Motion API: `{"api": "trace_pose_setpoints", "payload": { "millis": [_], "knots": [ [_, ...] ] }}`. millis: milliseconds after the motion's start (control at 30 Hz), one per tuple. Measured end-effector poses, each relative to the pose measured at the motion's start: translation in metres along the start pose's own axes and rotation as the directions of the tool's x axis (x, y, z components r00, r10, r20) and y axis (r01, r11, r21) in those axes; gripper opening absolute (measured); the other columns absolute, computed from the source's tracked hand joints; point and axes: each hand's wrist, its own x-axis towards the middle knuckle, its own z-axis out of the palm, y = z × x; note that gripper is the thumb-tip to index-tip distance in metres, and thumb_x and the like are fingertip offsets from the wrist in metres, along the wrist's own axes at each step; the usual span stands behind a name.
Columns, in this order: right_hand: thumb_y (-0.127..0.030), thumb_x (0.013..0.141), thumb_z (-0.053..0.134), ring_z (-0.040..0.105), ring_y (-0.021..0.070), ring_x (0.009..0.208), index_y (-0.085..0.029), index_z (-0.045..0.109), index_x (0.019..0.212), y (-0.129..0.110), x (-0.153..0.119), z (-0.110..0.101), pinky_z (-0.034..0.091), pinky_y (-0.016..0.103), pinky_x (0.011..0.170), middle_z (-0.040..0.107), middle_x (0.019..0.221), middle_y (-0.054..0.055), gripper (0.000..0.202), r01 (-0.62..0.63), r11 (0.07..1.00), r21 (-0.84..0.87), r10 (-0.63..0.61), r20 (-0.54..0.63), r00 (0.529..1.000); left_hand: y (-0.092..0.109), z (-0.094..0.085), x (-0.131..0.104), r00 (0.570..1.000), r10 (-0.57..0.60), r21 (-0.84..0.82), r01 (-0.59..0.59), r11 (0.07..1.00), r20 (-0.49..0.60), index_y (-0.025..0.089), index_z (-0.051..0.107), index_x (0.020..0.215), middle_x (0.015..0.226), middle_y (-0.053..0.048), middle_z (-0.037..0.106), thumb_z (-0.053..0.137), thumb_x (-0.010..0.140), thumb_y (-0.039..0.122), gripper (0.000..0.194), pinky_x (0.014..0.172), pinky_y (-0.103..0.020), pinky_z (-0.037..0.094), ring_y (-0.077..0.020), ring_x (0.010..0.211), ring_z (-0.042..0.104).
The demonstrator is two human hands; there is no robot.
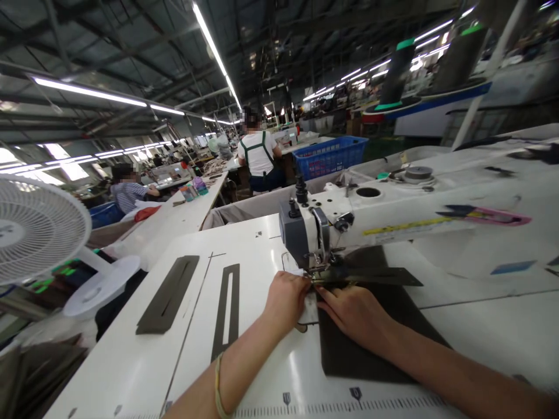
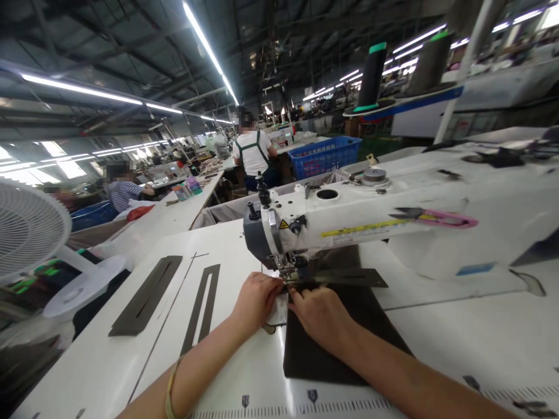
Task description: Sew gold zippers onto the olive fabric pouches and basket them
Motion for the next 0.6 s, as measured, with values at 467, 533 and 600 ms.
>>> {"api": "trace_pose_setpoints", "payload": {
  "millis": [467,533,600],
  "knots": [
    [-0.012,0.082,0.045,0.058,0.0246,0.1,-0.005,0.056,0.113,0.012,-0.002,0.019,0.047,0.038,0.088,0.063,0.109,0.015,0.033,0.072,0.995,0.062,-0.056,-0.227,0.972,0.015,0.017,-0.011,0.987,0.071,0.127,-0.053,0.991,-0.143,0.014,0.058,0.087,0.09,-0.007,0.061,0.048,0.089,0.01,0.011,0.081,-0.039,0.046,-0.0206,0.083,0.057],
    [-0.012,0.082,0.045,0.058,0.0242,0.101,-0.007,0.056,0.113,0.012,-0.003,0.018,0.047,0.039,0.089,0.062,0.11,0.015,0.033,0.059,0.996,0.063,-0.045,-0.198,0.979,0.014,0.017,-0.01,0.983,0.09,0.138,-0.069,0.988,-0.157,0.014,0.058,0.087,0.089,-0.007,0.061,0.045,0.09,0.01,0.014,0.082,-0.039,0.045,-0.0197,0.082,0.056],
    [-0.013,0.083,0.045,0.057,0.0241,0.102,-0.007,0.057,0.112,0.012,-0.003,0.017,0.046,0.04,0.09,0.062,0.11,0.015,0.032,0.051,0.996,0.074,-0.037,-0.176,0.984,0.014,0.017,-0.01,0.984,0.104,0.144,-0.082,0.986,-0.148,0.014,0.058,0.088,0.09,-0.006,0.06,0.043,0.091,0.01,0.016,0.084,-0.039,0.044,-0.0197,0.083,0.056]
  ]
}}
